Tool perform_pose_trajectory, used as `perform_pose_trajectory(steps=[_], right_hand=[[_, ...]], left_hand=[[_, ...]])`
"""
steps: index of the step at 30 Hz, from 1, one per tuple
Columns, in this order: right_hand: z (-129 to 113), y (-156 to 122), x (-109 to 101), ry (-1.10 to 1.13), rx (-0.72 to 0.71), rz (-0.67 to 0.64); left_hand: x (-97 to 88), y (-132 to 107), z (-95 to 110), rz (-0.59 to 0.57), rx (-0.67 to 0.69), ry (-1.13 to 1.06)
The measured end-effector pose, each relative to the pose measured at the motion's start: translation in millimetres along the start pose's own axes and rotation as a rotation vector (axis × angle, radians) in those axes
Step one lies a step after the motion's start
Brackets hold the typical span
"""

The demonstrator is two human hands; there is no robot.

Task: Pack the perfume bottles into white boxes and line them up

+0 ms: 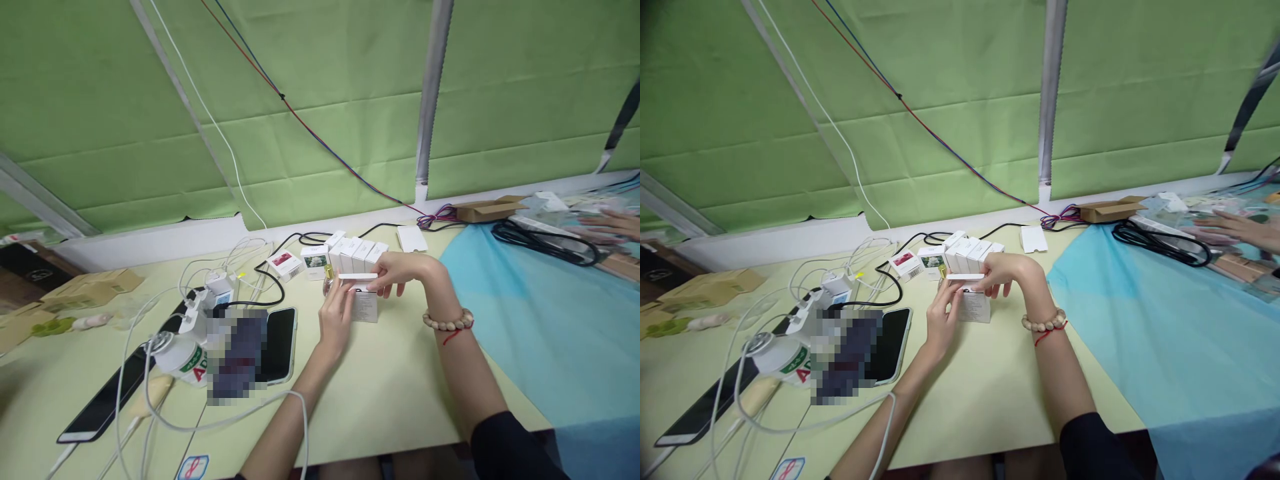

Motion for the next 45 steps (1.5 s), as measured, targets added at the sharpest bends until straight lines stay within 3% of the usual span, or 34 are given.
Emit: perform_pose_trajectory(steps=[6, 15, 22, 27, 34, 45], right_hand=[[5, -1, -2, 0.059, -0.006, -0.054], [4, 4, -3, 0.04, 0.065, 0.079], [-7, 12, 8, -0.052, 0.155, 0.06], [-15, 16, 14, -0.12, 0.21, 0.121], [-17, -2, 10, -0.07, -0.004, 0.114], [-19, -3, 10, -0.091, 0.014, 0.099]], left_hand=[[1.5, -3, 0, 0.041, 0.001, -0.005], [-1.4, -1, 1, 0.123, -0.126, -0.187], [-2.1, 0, 0, 0.106, 0.002, -0.086], [-2.3, 1, 1, 0.136, 0.085, -0.043], [0.0, 0, 5, 0.167, 0.2, 0.044], [-4.8, 3, 7, 0.205, 0.253, -0.005]])
Point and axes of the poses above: each hand's wrist, its own y-axis towards the middle knuckle, its own x-axis out of the palm, z = x × y, the point moved 2 cm from there along y, towards the middle knuckle, and after that the axes turned 1 degree about y, right-handed, at the moved point
